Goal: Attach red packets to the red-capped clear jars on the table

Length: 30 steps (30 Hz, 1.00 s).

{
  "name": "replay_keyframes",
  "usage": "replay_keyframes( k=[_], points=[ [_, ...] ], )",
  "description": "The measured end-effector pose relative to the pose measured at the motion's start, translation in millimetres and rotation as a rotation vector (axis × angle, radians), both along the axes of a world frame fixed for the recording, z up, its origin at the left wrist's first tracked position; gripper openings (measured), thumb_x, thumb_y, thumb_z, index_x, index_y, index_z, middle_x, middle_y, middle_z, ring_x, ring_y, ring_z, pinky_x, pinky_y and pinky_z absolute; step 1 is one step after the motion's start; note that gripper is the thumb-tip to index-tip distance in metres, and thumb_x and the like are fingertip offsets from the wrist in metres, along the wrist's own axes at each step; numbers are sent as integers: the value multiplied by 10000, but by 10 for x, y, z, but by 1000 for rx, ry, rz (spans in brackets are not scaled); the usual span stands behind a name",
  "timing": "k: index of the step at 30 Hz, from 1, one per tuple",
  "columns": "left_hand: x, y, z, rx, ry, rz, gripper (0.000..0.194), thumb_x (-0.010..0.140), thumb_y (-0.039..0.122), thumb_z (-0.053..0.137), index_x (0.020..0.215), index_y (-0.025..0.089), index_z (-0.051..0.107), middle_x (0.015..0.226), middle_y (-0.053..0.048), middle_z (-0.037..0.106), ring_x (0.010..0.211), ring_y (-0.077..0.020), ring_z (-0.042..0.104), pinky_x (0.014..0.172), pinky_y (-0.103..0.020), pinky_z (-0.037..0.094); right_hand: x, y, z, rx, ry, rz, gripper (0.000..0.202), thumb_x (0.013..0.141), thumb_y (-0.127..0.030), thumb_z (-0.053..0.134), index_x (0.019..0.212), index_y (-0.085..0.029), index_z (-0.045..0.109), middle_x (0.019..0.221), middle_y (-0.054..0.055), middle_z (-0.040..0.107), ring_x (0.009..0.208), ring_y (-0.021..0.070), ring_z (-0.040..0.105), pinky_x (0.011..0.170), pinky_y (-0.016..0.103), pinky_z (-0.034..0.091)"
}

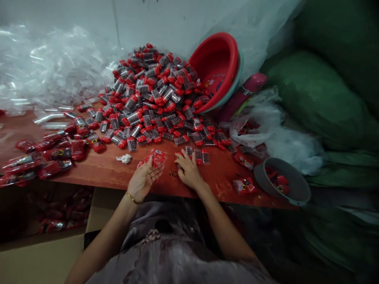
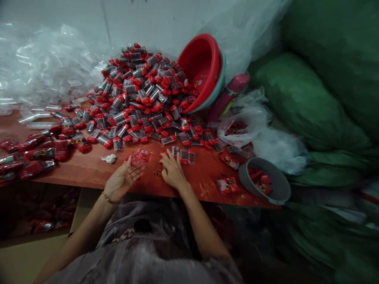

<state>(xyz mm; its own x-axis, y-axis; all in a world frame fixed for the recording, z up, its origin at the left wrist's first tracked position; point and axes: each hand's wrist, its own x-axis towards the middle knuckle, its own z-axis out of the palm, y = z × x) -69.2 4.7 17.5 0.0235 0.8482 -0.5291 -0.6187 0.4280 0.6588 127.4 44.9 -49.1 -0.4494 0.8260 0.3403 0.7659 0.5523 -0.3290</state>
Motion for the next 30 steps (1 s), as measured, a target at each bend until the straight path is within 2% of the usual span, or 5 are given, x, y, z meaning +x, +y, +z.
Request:
replay_keyframes(
  k=[6,10,15,21,30],
  points=[
    [27,-7,-88,41,41,-8,333,626,474,753,701,194,589,718,-34,696,795,-194,679,818,-350,503,158,-415,30,91,85,-436,411,817,-422,523,1099,-128,581,1065,170,652,1025,308,557,868,465,426],
    [66,-38,-75,78,51,-15,388,570,506,776,666,184,581,669,-18,682,750,-180,676,828,-350,494,-15,-367,10,15,-73,-654,403,802,-512,553,949,-144,624,921,178,638,854,298,546,711,408,423],
    [37,-101,-23,82,19,4,435,505,521,807,635,173,581,599,7,651,688,-150,661,808,-322,495,-29,-403,36,-183,206,-542,253,828,-411,529,891,-175,597,848,116,650,751,234,567,669,358,437],
    [84,-111,-34,151,58,-20,398,521,476,817,646,159,612,545,26,607,614,-134,625,777,-323,500,141,-775,470,-711,910,-272,305,809,-500,534,883,-207,570,569,-37,551,422,92,435,415,216,342],
    [108,-140,-83,260,292,-71,350,519,462,812,581,149,668,582,16,633,572,-97,538,636,-243,454,106,-850,648,-1070,972,-150,291,701,-455,634,770,-175,603,401,-78,459,314,50,328,336,180,199]
  ],
)
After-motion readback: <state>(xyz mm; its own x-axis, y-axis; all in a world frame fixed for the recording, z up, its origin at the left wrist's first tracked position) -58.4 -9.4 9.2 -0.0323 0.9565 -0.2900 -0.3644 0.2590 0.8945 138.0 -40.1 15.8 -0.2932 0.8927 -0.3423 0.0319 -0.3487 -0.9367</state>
